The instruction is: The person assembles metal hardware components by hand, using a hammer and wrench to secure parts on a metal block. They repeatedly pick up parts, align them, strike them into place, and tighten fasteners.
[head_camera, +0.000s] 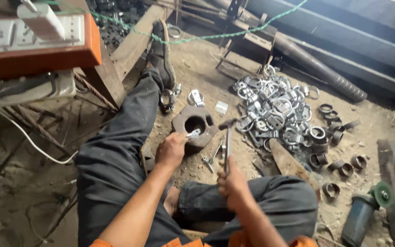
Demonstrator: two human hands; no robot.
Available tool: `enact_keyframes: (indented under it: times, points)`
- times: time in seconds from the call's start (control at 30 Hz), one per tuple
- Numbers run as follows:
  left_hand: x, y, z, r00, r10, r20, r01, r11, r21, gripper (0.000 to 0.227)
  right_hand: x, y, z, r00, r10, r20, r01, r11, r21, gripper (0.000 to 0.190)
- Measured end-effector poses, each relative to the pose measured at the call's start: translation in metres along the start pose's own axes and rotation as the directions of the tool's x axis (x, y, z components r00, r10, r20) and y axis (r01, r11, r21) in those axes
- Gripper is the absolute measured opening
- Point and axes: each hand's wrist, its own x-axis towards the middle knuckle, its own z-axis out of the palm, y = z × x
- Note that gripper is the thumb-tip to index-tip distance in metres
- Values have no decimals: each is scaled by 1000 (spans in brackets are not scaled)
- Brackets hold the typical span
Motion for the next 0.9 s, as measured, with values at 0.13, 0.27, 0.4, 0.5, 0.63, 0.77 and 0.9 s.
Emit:
enact_keyframes:
  times: [0.13, 0.27, 0.4, 0.5, 0.63, 0.77, 0.9]
  points:
    - [8, -9, 0, 1000, 14, 21, -13, 1000, -9, 17, 19, -14, -9, 999, 30, 42, -29, 999, -24, 38]
    - [10, -28, 13, 999, 12, -51, -18, 994, -110, 13, 5, -6, -6, 983, -156, 97, 148, 985, 86, 36]
    - [10, -43, 34, 996, -26, -82, 4, 966, -257, 15, 0, -13, -15, 677, -685, 271, 690, 718, 90, 41]
    - [17, -47, 52, 970, -205, 129, 237, 691, -683, 16, 0, -12, -22, 612, -763, 207, 757, 641, 124, 40]
    - [23, -50, 53, 882, -284, 377, 452, 280, -847, 22, 1, -1, -27, 657, -726, 203, 719, 685, 118, 41]
    - [23, -43, 43, 878, -291, 380, 451, 236, -861, 21, 2, -4, -25, 716, -674, 185, 669, 737, 96, 40]
    - [21, -35, 33, 915, -270, 299, 383, 355, -853, 20, 0, -8, -23, 650, -712, 266, 743, 668, -26, 39]
